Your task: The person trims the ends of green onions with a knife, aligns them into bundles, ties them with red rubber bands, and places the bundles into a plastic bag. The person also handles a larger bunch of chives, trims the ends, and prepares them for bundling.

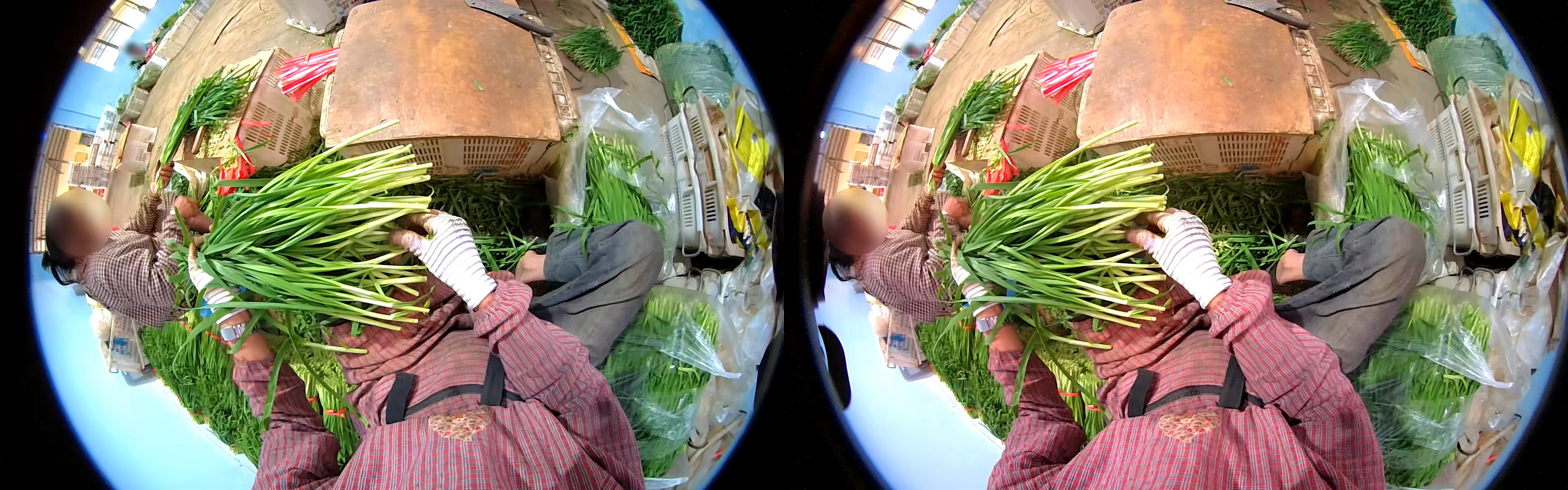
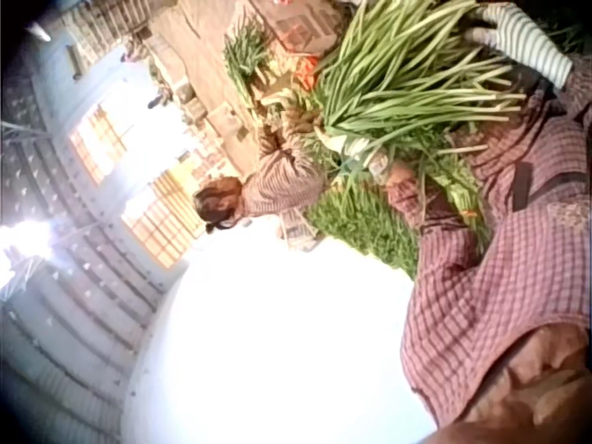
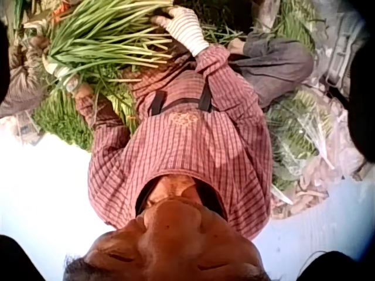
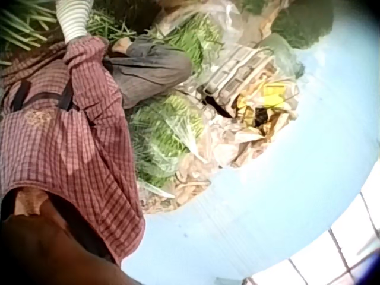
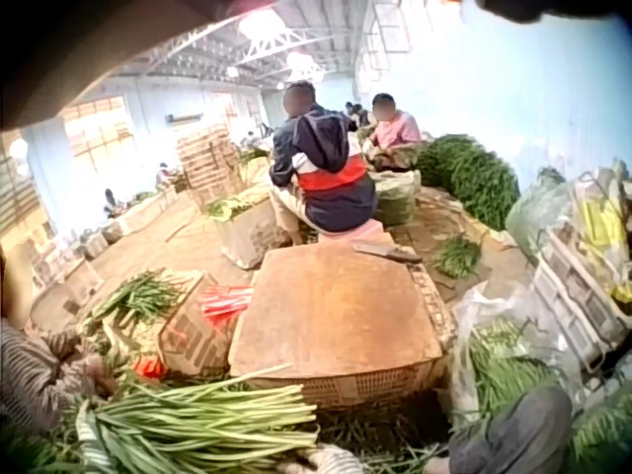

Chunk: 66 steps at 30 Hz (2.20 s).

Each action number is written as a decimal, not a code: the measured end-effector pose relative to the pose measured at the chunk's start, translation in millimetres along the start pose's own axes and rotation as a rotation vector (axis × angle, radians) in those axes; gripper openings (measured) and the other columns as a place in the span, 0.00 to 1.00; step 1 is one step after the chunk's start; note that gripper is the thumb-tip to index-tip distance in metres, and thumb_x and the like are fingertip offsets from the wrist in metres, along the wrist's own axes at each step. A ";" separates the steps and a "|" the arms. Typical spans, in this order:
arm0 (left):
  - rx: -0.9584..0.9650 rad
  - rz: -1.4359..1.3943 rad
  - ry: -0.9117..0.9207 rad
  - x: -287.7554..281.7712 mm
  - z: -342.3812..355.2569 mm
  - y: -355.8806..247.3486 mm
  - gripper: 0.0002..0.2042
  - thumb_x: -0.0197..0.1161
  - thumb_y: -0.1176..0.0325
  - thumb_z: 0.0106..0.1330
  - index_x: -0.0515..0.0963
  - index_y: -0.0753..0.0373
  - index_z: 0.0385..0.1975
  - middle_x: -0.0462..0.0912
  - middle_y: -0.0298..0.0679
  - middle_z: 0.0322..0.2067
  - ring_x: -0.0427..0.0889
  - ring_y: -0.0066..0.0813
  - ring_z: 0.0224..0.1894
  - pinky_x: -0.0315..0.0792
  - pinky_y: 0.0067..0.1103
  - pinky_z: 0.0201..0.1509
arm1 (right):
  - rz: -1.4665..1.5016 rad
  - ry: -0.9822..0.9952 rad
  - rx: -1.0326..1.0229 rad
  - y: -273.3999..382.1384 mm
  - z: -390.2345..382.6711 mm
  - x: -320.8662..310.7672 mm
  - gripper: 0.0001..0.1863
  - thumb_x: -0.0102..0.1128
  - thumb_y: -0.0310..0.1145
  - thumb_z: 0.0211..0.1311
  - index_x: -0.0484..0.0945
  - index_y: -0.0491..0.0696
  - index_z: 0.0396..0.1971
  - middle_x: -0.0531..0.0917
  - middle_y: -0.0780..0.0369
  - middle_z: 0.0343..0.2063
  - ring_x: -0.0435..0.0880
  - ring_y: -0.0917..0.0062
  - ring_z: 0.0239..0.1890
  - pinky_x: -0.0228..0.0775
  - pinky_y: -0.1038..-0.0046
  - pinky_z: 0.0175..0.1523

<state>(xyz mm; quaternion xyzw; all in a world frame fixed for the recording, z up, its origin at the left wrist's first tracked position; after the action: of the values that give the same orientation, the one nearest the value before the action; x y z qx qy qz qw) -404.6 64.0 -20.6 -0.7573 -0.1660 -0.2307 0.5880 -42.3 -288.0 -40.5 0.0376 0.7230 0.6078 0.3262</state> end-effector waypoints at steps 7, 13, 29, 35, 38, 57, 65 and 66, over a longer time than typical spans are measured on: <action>0.052 0.022 0.029 1.3 -5.4 -2.9 0.10 0.55 0.64 0.69 0.79 0.61 0.31 0.84 0.41 0.34 0.82 0.35 0.38 0.77 0.33 0.52 | 0.581 0.103 0.184 -10.6 8.4 41.4 0.25 0.67 0.42 0.61 0.78 0.38 0.51 0.86 0.55 0.42 0.84 0.72 0.42 0.75 0.71 0.50; 0.017 -0.017 0.062 -14.8 7.2 -2.2 0.12 0.54 0.63 0.70 0.81 0.63 0.40 0.85 0.47 0.43 0.84 0.41 0.45 0.78 0.37 0.54 | 0.782 0.116 0.190 -6.0 14.6 38.4 0.17 0.65 0.32 0.63 0.80 0.40 0.50 0.86 0.62 0.40 0.81 0.81 0.39 0.75 0.75 0.47; 0.095 0.123 -0.059 -8.9 -3.1 3.4 0.11 0.56 0.62 0.70 0.81 0.62 0.35 0.85 0.41 0.37 0.83 0.36 0.40 0.78 0.33 0.52 | -0.221 -0.301 0.157 -121.4 -21.8 -102.0 0.37 0.69 0.46 0.53 0.70 0.47 0.62 0.78 0.49 0.54 0.79 0.56 0.54 0.71 0.60 0.59; 0.102 0.127 -0.060 -0.5 -9.8 0.4 0.10 0.55 0.65 0.70 0.81 0.62 0.34 0.85 0.41 0.34 0.83 0.35 0.38 0.78 0.31 0.51 | 0.428 -0.108 0.084 -22.1 16.9 -50.4 0.24 0.67 0.46 0.58 0.83 0.40 0.43 0.87 0.53 0.35 0.85 0.72 0.40 0.74 0.71 0.50; 0.101 0.100 -0.012 -8.6 -2.1 -1.7 0.10 0.56 0.64 0.69 0.81 0.63 0.34 0.85 0.41 0.35 0.83 0.34 0.38 0.77 0.30 0.52 | 0.472 -0.126 0.124 -26.2 17.8 -54.5 0.18 0.66 0.40 0.60 0.84 0.41 0.41 0.87 0.57 0.35 0.84 0.76 0.38 0.74 0.72 0.47; 0.066 -0.077 0.133 29.7 -23.7 -5.0 0.08 0.57 0.65 0.69 0.80 0.60 0.32 0.83 0.38 0.31 0.81 0.31 0.36 0.78 0.30 0.49 | -0.615 0.042 -0.216 53.0 -1.6 29.5 0.15 0.60 0.48 0.58 0.84 0.52 0.31 0.82 0.60 0.30 0.79 0.63 0.41 0.69 0.61 0.48; 0.075 -0.136 0.246 59.9 -51.6 -39.7 0.07 0.59 0.66 0.69 0.80 0.62 0.39 0.81 0.31 0.29 0.79 0.30 0.35 0.74 0.38 0.57 | -0.093 -0.230 -0.001 -5.6 1.7 -30.6 0.14 0.58 0.43 0.60 0.84 0.48 0.27 0.84 0.53 0.29 0.81 0.56 0.38 0.71 0.58 0.47; 0.096 -0.149 0.206 60.6 -54.4 -34.9 0.07 0.60 0.66 0.69 0.80 0.61 0.38 0.81 0.31 0.29 0.78 0.30 0.35 0.74 0.37 0.57 | -0.058 -0.303 0.060 -28.5 -0.3 -47.4 0.13 0.58 0.42 0.60 0.84 0.48 0.27 0.83 0.52 0.28 0.81 0.56 0.38 0.71 0.59 0.48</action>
<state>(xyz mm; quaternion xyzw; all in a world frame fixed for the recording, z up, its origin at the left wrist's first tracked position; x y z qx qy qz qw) -380.5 19.0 51.8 -0.6860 -0.1715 -0.3422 0.6188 4.5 -317.0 -46.1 0.1175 0.6841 0.5638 0.4476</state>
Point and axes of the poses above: each hand's wrist, its own z-axis towards the middle knuckle, its own x-axis out of the palm, y = z × x, the point moved 10 cm from there along z, towards the middle knuckle
